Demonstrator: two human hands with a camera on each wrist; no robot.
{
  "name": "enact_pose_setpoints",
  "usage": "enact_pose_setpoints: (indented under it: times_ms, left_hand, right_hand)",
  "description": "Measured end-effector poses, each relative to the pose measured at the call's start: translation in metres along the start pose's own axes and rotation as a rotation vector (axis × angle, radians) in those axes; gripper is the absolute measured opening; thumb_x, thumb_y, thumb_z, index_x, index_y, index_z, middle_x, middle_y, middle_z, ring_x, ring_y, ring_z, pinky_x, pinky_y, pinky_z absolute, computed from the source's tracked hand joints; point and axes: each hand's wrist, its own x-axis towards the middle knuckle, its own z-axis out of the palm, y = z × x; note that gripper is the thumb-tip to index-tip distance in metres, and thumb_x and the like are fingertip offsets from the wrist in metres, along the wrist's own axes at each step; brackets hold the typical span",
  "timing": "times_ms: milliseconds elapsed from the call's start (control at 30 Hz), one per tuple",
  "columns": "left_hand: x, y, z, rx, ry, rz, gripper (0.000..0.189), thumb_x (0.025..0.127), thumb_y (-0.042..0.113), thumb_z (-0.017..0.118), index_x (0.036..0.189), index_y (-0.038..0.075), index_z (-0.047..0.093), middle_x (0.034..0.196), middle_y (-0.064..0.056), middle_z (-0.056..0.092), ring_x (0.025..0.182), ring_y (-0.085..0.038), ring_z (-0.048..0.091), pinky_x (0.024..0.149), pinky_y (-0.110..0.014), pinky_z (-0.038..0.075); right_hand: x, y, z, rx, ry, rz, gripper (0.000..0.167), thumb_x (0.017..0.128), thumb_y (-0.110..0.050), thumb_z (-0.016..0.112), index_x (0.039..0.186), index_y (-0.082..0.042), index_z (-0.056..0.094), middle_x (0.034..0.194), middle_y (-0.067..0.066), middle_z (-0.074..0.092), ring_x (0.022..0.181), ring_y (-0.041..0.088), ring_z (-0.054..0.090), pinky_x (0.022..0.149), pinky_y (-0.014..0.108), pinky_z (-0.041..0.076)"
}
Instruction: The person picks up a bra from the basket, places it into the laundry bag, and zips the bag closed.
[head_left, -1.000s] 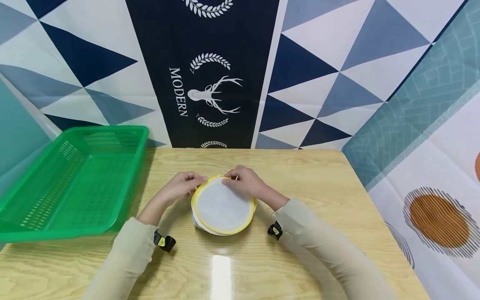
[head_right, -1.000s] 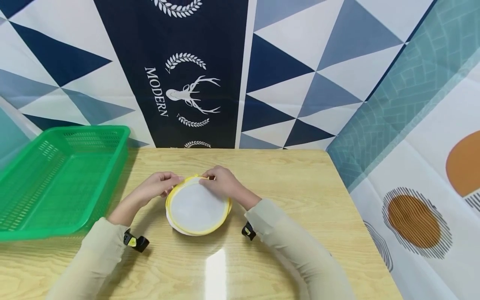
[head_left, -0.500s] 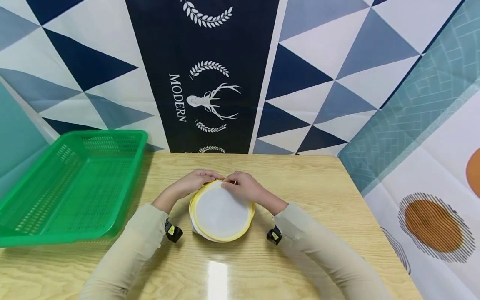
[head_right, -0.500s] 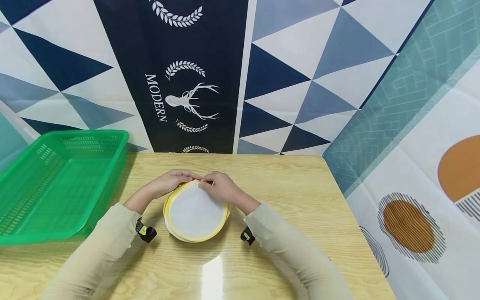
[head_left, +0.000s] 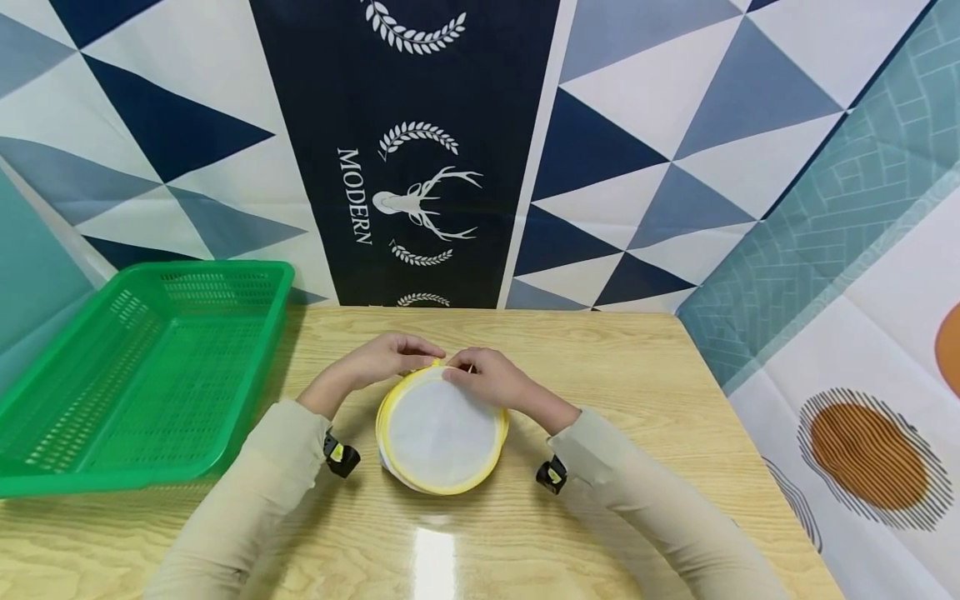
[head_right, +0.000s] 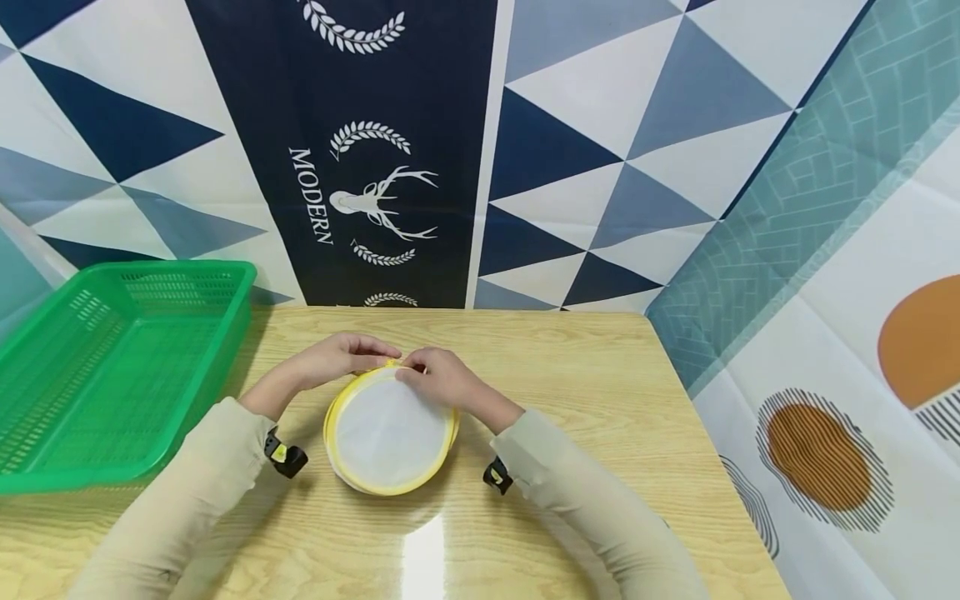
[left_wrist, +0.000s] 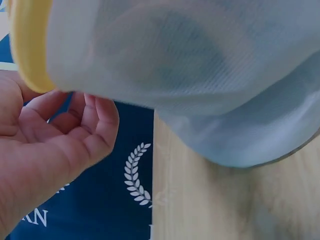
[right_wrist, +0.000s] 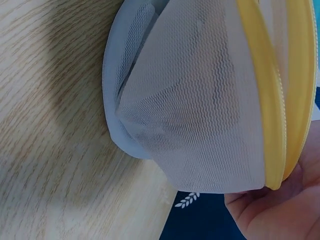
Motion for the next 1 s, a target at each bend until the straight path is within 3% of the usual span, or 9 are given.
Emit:
enact_pose_setpoints:
  times_ms: [233, 367, 667, 867, 1000]
  left_hand:
    - [0.003, 0.004, -0.006, 0.078, -0.008, 0.072, 0.028, 0.095, 0.011, 0.053, 0.122, 0.008, 0.062, 0.127, -0.012, 0.058, 0.103, -0.019, 0.057, 0.087, -0.035, 0.050]
    - [0.004, 0.005, -0.006, 0.169, 0.010, 0.100, 0.025, 0.094, 0.010, 0.054, 0.116, 0.009, 0.066, 0.122, -0.010, 0.062, 0.106, -0.019, 0.058, 0.088, -0.035, 0.050]
    - [-0.002, 0.017, -0.001, 0.374, 0.124, 0.193, 0.015, 0.090, 0.010, 0.061, 0.100, 0.009, 0.072, 0.100, -0.005, 0.069, 0.089, -0.017, 0.056, 0.080, -0.029, 0.047]
    - [-0.008, 0.026, 0.004, 0.449, 0.133, 0.247, 0.017, 0.091, 0.009, 0.059, 0.103, 0.006, 0.071, 0.101, -0.008, 0.068, 0.085, -0.018, 0.054, 0.076, -0.028, 0.045]
    - [-0.010, 0.028, 0.006, 0.512, 0.126, 0.267, 0.017, 0.092, 0.009, 0.058, 0.102, 0.006, 0.071, 0.101, -0.007, 0.067, 0.090, -0.019, 0.056, 0.080, -0.032, 0.048]
  right_hand:
    - [-0.001, 0.001, -0.002, 0.028, -0.020, 0.006, 0.020, 0.094, -0.026, 0.056, 0.097, -0.010, 0.068, 0.088, 0.002, 0.064, 0.076, 0.012, 0.051, 0.069, 0.024, 0.044]
    - [-0.001, 0.004, -0.003, 0.041, -0.028, 0.011, 0.020, 0.095, -0.026, 0.055, 0.096, -0.011, 0.068, 0.087, 0.001, 0.064, 0.075, 0.012, 0.051, 0.068, 0.024, 0.044]
    - [-0.004, 0.002, -0.004, 0.090, -0.027, 0.023, 0.031, 0.092, -0.032, 0.060, 0.115, -0.012, 0.064, 0.089, 0.002, 0.063, 0.076, 0.012, 0.053, 0.067, 0.024, 0.045]
    - [-0.003, 0.000, -0.003, 0.079, -0.025, 0.005, 0.026, 0.088, -0.033, 0.065, 0.102, -0.012, 0.070, 0.082, 0.001, 0.064, 0.069, 0.011, 0.051, 0.060, 0.021, 0.044]
    - [-0.004, -0.001, -0.002, 0.056, -0.022, 0.002, 0.021, 0.090, -0.030, 0.063, 0.096, -0.012, 0.070, 0.080, 0.000, 0.064, 0.068, 0.009, 0.051, 0.060, 0.020, 0.043]
